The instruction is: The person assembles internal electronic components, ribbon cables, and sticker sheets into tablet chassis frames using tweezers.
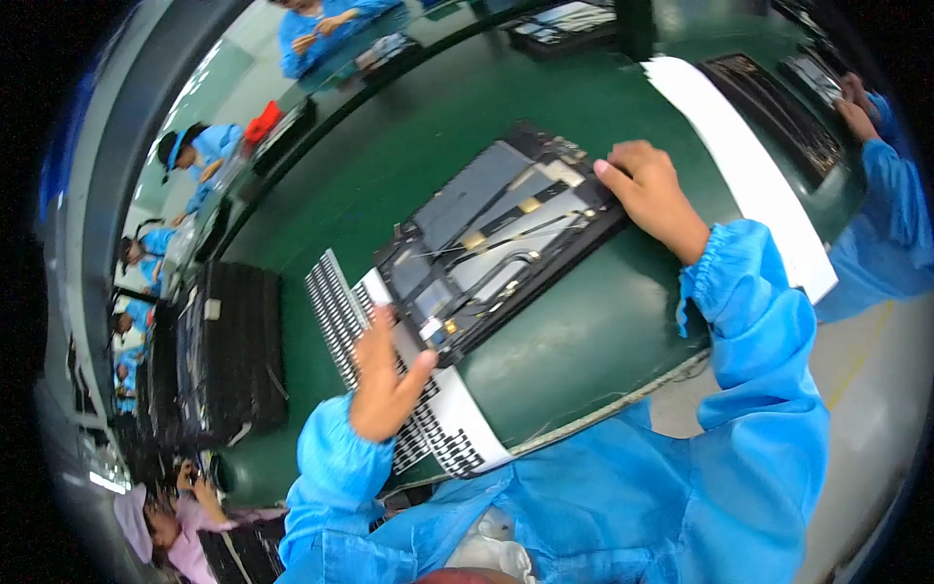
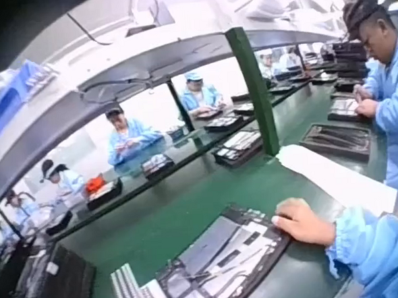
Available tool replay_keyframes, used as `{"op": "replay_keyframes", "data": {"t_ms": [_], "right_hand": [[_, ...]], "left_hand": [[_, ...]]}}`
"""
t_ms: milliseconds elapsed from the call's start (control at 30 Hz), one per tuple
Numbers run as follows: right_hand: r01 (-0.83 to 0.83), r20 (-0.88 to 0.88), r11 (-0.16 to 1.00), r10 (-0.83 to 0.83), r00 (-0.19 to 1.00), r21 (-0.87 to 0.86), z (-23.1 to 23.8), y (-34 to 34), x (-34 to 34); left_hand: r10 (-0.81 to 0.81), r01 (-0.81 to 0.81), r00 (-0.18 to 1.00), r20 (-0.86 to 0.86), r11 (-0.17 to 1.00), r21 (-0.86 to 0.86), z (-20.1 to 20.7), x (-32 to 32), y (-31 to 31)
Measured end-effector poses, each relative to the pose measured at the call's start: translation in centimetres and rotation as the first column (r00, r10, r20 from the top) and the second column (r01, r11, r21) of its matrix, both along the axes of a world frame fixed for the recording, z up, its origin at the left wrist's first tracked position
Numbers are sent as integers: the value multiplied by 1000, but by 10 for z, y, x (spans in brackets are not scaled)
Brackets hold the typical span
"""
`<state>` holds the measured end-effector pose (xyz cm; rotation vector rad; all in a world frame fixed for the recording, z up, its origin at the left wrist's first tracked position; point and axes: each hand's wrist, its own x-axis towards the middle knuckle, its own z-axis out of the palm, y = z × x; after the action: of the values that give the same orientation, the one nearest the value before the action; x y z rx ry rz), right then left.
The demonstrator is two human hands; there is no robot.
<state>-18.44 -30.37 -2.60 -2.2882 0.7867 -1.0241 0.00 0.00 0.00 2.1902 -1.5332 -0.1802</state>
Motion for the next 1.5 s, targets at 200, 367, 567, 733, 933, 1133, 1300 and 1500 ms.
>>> {"op": "replay_keyframes", "data": {"t_ms": [200, 367, 567, 733, 933, 1133, 1300, 1500], "right_hand": [[-80, 182, 920, 10, 983, 384, -5, -9, -11], [-419, 276, 846, 338, 900, 330, 86, 9, 49], [-703, 213, 660, 671, 710, 263, 179, 89, 213], [-814, 333, 580, 764, 553, 20, 169, 159, 352], [-817, 385, 566, 734, 560, 110, 138, 196, 444], [-827, 510, 135, 730, 455, 546, 120, 189, 422], [-752, 453, 61, 766, 457, 656, 112, 177, 394], [-693, 294, -174, 954, 58, 699, 43, 130, 398]], "left_hand": [[44, -57, 995, -88, 988, -141, -21, -25, -24], [215, -179, 976, -18, 762, -622, 39, -31, 27], [442, -411, 862, -249, 319, -854, 58, -10, 83], [773, -533, 592, -228, 162, -831, 55, 25, 112], [867, -632, 443, -227, 123, -765, 60, 50, 111], [765, -618, 571, -298, 162, -769, 53, 62, 126], [551, -673, 708, -442, 337, -659, 0, 66, 136], [710, -775, 606, -360, 423, -470, -14, 57, 124]]}}
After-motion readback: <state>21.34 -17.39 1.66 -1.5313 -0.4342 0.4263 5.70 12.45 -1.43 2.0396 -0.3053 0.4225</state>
